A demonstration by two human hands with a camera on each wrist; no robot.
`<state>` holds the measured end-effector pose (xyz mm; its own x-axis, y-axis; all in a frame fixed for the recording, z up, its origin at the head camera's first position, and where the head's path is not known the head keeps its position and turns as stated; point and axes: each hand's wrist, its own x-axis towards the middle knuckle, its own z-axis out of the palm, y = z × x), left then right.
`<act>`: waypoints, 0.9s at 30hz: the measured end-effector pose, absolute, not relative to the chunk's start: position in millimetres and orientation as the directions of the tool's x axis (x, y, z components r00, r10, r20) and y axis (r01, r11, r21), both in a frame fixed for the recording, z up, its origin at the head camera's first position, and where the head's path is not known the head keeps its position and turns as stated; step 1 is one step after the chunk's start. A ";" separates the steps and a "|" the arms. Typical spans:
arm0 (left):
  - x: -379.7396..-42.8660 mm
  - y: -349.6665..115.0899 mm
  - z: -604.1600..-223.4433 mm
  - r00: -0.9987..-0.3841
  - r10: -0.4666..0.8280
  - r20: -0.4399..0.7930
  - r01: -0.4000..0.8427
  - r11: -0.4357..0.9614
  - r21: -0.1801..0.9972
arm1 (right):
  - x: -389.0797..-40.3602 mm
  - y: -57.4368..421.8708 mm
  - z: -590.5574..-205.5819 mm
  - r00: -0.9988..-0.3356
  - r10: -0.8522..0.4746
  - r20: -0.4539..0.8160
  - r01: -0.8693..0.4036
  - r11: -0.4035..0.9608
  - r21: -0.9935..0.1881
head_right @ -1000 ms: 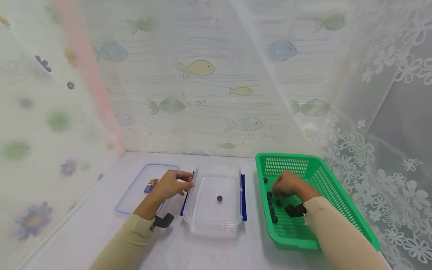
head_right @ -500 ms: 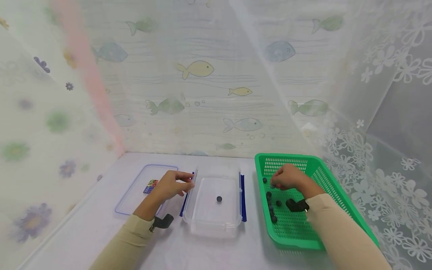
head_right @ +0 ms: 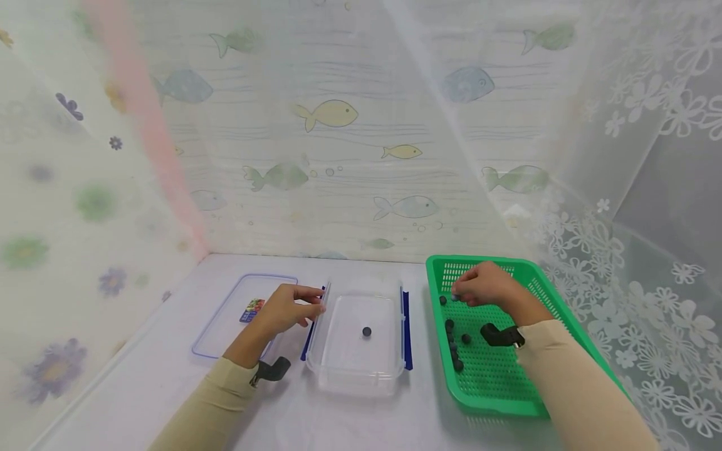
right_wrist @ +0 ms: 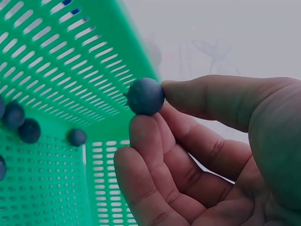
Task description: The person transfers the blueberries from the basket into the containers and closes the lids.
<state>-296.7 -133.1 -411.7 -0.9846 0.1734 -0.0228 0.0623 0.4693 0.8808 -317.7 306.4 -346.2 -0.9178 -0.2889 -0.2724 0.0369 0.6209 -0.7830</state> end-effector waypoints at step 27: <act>-293.6 -131.6 -408.7 -0.987 0.161 -0.030 0.055 0.498 0.865 | -314.3 243.7 -326.1 -0.925 -0.305 -0.228 0.001 0.596 -0.803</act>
